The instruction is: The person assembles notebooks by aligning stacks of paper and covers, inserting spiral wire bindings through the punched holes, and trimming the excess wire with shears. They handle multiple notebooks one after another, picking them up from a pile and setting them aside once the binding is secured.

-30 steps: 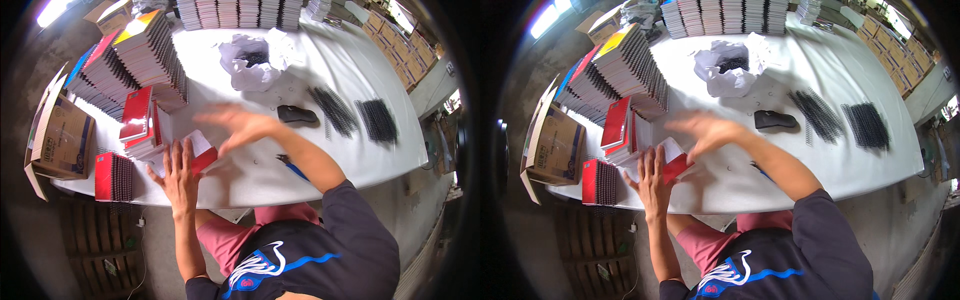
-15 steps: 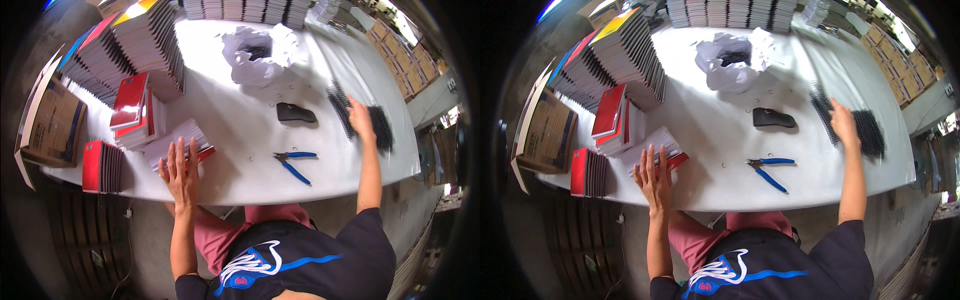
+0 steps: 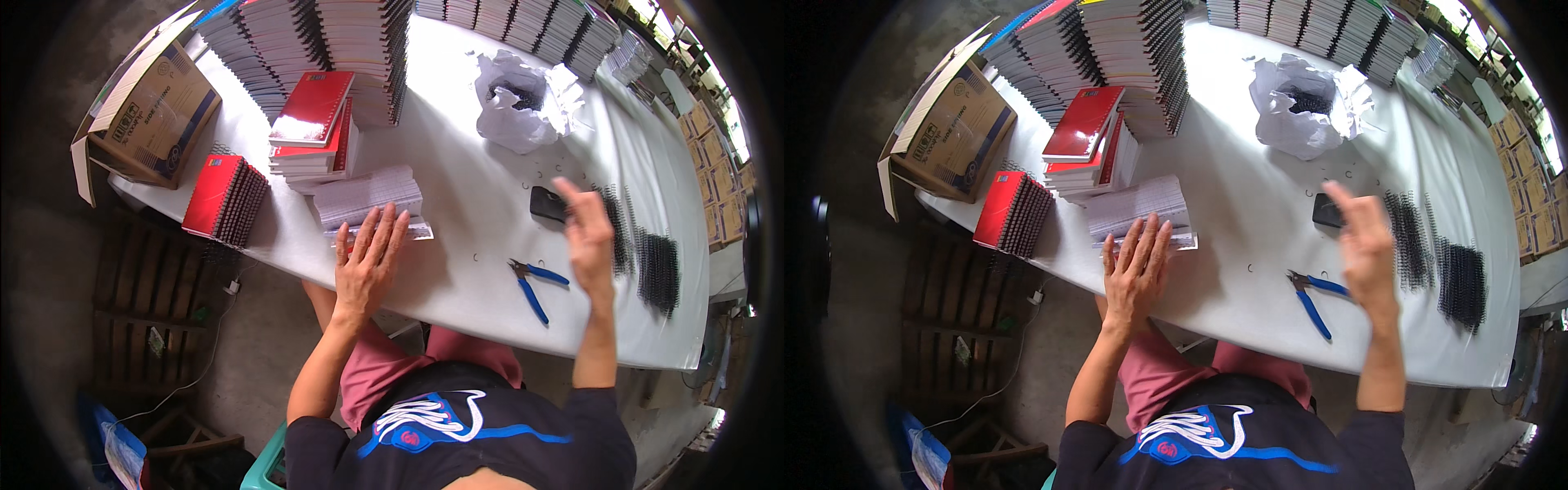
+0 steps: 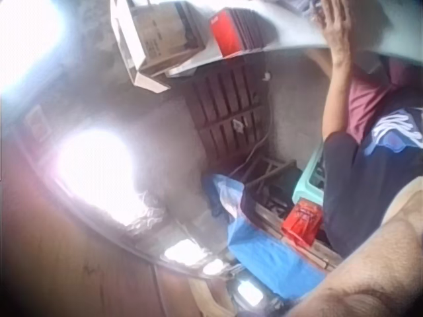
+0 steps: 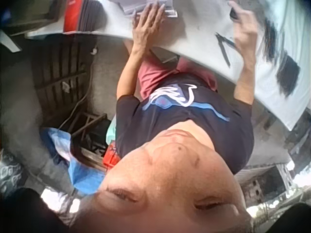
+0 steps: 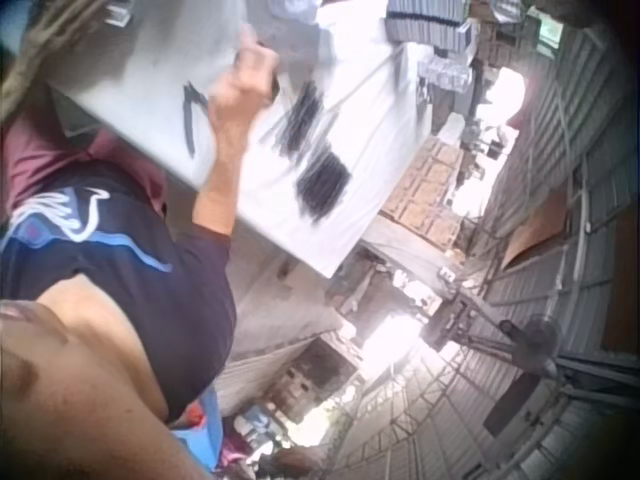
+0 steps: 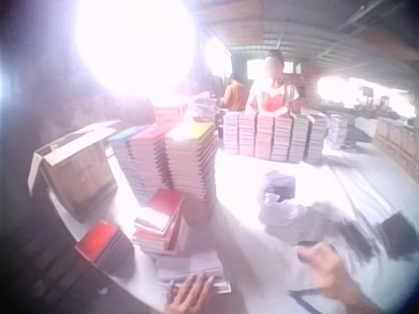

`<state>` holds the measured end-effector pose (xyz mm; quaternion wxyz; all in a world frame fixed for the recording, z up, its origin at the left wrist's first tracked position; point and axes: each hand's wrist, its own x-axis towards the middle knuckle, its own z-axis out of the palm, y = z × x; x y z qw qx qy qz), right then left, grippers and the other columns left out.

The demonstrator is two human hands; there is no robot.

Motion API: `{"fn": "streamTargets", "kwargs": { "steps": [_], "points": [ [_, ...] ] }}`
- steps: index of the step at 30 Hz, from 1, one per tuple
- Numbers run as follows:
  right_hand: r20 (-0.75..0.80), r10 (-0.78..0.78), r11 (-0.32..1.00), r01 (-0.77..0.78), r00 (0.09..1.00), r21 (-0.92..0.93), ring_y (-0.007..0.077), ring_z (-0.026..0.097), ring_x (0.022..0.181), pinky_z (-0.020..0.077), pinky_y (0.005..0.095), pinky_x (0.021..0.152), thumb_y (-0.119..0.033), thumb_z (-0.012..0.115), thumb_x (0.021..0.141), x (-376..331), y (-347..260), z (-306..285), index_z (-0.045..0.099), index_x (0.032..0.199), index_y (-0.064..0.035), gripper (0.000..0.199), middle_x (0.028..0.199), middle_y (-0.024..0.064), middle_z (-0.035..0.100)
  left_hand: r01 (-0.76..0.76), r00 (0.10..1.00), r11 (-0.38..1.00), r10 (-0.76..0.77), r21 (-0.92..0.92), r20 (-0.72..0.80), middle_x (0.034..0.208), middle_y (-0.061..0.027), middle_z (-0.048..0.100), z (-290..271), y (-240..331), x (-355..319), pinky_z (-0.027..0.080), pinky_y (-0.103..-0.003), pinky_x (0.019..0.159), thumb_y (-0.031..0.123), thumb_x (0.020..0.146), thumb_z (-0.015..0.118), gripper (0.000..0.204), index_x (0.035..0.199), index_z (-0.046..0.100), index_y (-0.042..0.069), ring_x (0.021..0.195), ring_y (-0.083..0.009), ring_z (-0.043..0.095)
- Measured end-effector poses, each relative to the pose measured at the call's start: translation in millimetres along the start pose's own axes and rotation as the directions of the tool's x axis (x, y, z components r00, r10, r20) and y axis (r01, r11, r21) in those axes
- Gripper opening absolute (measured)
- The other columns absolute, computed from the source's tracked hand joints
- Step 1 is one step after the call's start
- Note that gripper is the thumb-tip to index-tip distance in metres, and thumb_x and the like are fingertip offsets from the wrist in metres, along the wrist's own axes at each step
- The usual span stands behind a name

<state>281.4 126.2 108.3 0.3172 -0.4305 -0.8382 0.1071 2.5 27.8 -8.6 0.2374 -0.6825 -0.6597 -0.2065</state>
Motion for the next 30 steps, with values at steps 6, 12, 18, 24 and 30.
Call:
{"fn": "streamTargets", "kwargs": {
  "steps": [6,12,18,24,30],
  "points": [
    [0.224,0.003,0.964,-0.062,0.975,0.257,0.0289,0.058,0.076,0.0474,0.0388,0.073,0.005,0.047,0.075,-1.7,-37.5,63.0,0.054,0.126,-0.0136,0.055,0.100,0.0132,0.053,-0.041,0.999,0.999,0.041,0.022,0.033,0.139,-0.0062,0.044,-6.1,0.7,-6.2,0.018,-0.044,0.109,0.017,0.082,0.059,0.056,0.136,0.045,0.022,0.127,-0.0210,0.042],
    [0.252,-0.007,0.947,-0.074,0.968,0.312,0.0254,0.055,0.075,0.0459,0.0337,0.071,0.008,0.047,0.076,6.5,-50.3,74.4,0.054,0.126,-0.0113,0.055,0.099,0.0126,0.053,0.040,0.999,0.997,-0.039,-0.059,0.019,0.144,-0.0121,0.038,-4.8,1.5,2.7,0.018,-0.042,0.109,0.016,0.084,0.056,0.057,0.138,0.042,0.026,0.130,-0.0265,0.039],
    [0.227,-0.039,0.958,-0.028,0.973,0.284,0.0240,0.054,0.075,0.0448,0.0314,0.069,0.010,0.047,0.075,2.8,-43.3,83.6,0.055,0.126,-0.0117,0.056,0.103,0.0124,0.054,-0.078,0.993,0.980,0.060,0.185,0.099,0.147,-0.0084,0.035,-13.1,5.5,-20.0,0.012,-0.040,0.112,0.021,0.091,0.045,0.051,0.141,0.038,0.030,0.134,-0.0188,0.036],
    [0.289,-0.044,0.940,-0.059,0.956,0.336,0.0279,0.057,0.083,0.0462,0.0348,0.077,-0.009,0.051,0.087,10.2,-58.4,82.3,0.051,0.129,-0.0148,0.043,0.108,0.0131,0.053,0.052,0.999,0.998,-0.052,0.040,-0.003,0.107,-0.0029,0.053,-21.2,18.4,-1.2,0.019,-0.045,0.102,0.036,0.082,0.062,0.048,0.126,0.052,0.022,0.103,-0.0194,0.049],
    [0.236,0.018,0.896,-0.120,0.972,0.427,0.0220,0.050,0.070,0.0442,0.0310,0.071,-0.018,0.051,0.095,10.0,-54.9,57.3,0.057,0.123,-0.0106,0.030,0.088,0.0116,0.055,0.120,0.971,0.987,-0.139,-0.108,-0.196,0.086,0.0044,0.049,-3.7,23.6,19.7,0.019,-0.051,0.098,0.043,0.076,0.069,0.029,0.087,0.054,0.020,0.094,-0.0179,0.048]
  ]
}}
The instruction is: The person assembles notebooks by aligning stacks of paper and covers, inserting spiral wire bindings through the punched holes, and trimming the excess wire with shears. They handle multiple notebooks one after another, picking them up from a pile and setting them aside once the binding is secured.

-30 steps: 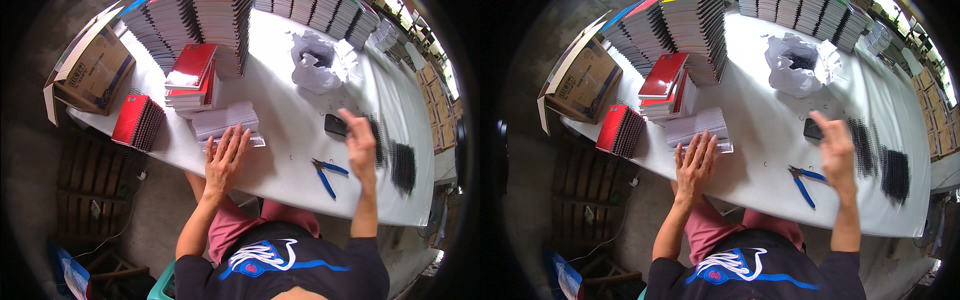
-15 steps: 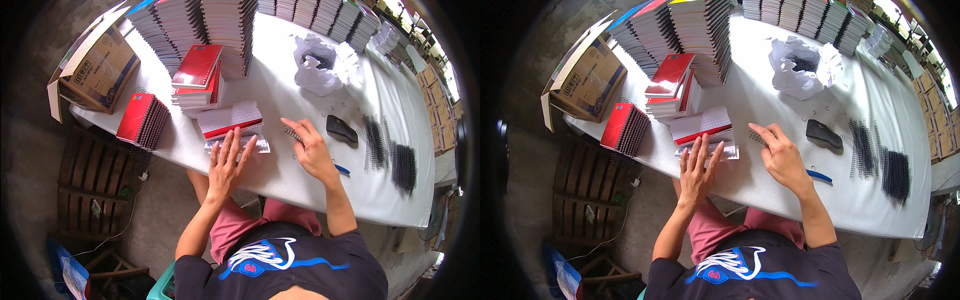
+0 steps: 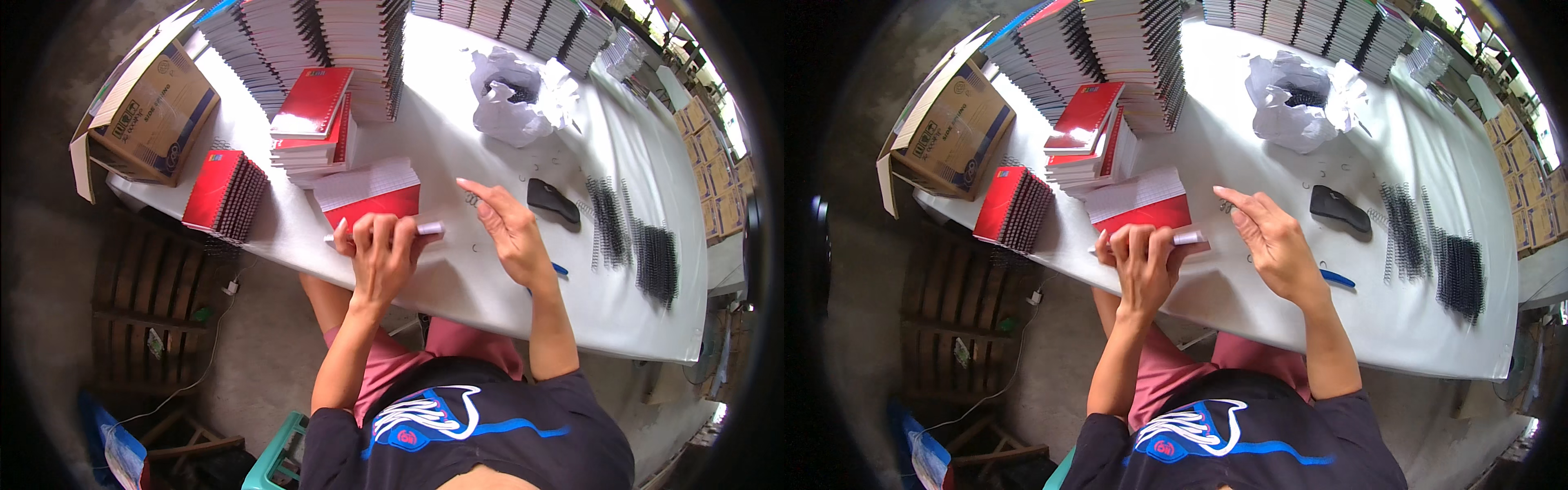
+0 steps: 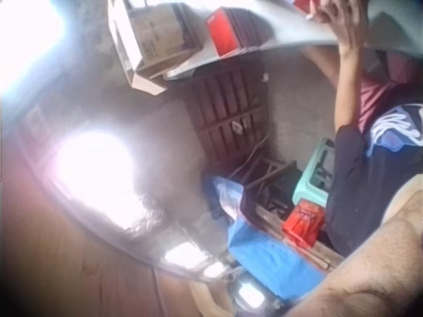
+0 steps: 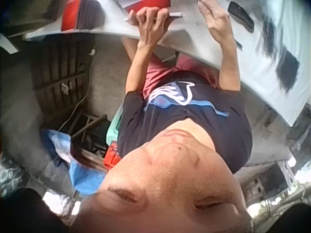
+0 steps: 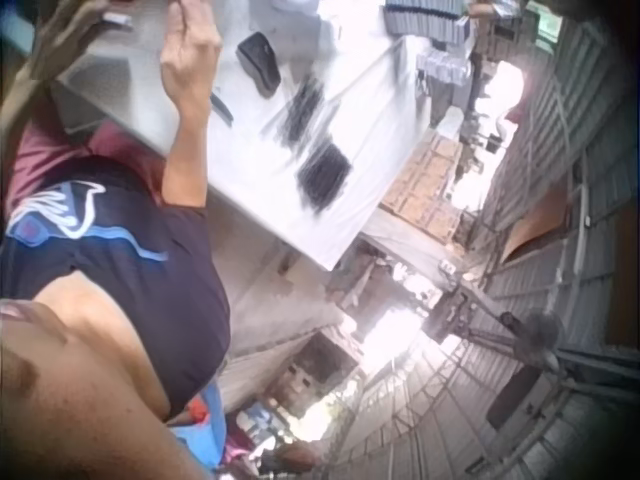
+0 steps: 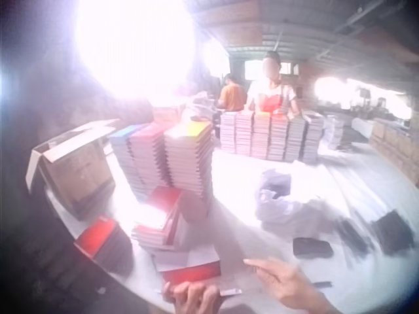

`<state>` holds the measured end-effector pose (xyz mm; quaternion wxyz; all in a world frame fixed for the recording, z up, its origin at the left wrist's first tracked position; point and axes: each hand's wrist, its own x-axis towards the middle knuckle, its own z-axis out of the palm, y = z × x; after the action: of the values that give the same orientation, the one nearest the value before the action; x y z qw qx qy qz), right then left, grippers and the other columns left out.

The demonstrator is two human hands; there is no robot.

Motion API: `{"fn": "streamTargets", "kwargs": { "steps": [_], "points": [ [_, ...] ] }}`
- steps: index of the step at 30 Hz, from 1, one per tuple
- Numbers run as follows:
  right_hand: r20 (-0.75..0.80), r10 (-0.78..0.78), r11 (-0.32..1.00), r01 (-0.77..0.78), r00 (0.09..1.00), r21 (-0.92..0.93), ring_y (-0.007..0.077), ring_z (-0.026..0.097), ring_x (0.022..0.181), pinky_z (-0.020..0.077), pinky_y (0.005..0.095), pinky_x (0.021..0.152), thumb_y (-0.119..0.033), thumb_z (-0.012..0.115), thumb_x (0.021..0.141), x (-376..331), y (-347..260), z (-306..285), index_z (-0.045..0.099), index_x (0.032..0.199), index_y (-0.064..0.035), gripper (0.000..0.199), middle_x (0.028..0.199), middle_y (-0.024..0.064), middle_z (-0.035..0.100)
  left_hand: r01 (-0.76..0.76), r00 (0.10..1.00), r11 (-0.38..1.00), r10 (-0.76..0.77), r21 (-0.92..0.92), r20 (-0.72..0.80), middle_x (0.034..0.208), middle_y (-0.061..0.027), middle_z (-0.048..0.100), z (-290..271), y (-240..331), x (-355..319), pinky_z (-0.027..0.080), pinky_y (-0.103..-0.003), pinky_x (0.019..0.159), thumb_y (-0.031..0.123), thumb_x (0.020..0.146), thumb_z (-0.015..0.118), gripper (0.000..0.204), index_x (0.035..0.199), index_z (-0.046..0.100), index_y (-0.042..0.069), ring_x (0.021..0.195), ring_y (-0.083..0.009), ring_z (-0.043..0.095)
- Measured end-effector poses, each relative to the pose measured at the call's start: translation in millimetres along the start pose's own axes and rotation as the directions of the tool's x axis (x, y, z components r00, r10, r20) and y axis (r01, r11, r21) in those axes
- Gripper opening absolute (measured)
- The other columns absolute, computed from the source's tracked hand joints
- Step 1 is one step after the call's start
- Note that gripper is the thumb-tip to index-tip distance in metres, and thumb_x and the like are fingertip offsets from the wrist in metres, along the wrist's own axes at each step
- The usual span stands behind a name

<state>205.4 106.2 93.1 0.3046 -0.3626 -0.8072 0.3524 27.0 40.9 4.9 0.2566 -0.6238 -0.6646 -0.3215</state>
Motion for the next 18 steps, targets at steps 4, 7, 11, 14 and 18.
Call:
{"fn": "streamTargets", "kwargs": {
  "steps": [4,7,11,14,18],
  "points": [
    [-0.013,0.040,0.999,-0.040,0.999,0.019,0.0173,0.052,0.066,0.0447,0.0278,0.066,-0.008,0.061,0.086,-16.3,2.4,-11.1,0.065,0.110,-0.0076,0.024,0.080,0.0088,0.058,-0.060,0.998,0.996,0.061,-0.062,0.009,0.090,0.0018,0.050,-4.6,4.5,-24.0,0.011,-0.059,0.103,0.047,0.078,0.067,0.032,0.094,0.057,0.021,0.102,-0.0183,0.048],
    [-0.018,0.015,0.997,-0.014,1.000,0.079,0.0174,0.057,0.072,0.0462,0.0284,0.066,-0.003,0.068,0.078,-25.3,18.4,-2.5,0.069,0.104,-0.0089,0.026,0.088,0.0078,0.062,-0.001,1.000,0.999,0.001,-0.044,0.000,0.097,-0.0030,0.049,-9.4,14.5,-32.9,-0.005,-0.067,0.105,0.060,0.072,0.065,0.051,0.103,0.059,0.020,0.111,-0.0234,0.045],
    [-0.045,-0.056,0.998,0.057,0.997,0.032,0.0187,0.058,0.074,0.0473,0.0289,0.067,-0.001,0.072,0.072,-26.2,26.3,3.8,0.071,0.099,-0.0113,0.028,0.088,0.0076,0.061,0.188,0.977,0.973,-0.199,-0.133,-0.080,0.096,-0.0047,0.048,-4.1,29.4,-32.4,0.008,-0.064,0.103,0.066,0.055,0.073,0.064,0.095,0.060,0.018,0.104,-0.0278,0.044],
    [-0.065,-0.048,0.998,0.050,0.997,0.029,0.0191,0.059,0.076,0.0478,0.0293,0.067,0.000,0.073,0.070,-22.7,22.3,13.7,0.072,0.096,-0.0125,0.029,0.087,0.0070,0.061,0.258,0.953,0.963,-0.268,-0.082,-0.141,0.096,-0.0048,0.047,4.3,29.8,-30.7,0.016,-0.059,0.100,0.059,0.053,0.077,0.059,0.092,0.060,0.018,0.097,-0.0271,0.042],
    [-0.094,-0.114,0.993,0.116,0.989,0.012,0.0191,0.059,0.079,0.0481,0.0303,0.068,0.001,0.073,0.069,-21.1,27.0,20.2,0.072,0.095,-0.0133,0.030,0.087,0.0063,0.061,0.299,0.932,0.950,-0.312,-0.092,-0.187,0.092,-0.0045,0.047,-4.9,30.9,-25.2,0.023,-0.054,0.094,0.052,0.050,0.079,0.055,0.088,0.059,0.018,0.098,-0.0263,0.039]
  ]
}}
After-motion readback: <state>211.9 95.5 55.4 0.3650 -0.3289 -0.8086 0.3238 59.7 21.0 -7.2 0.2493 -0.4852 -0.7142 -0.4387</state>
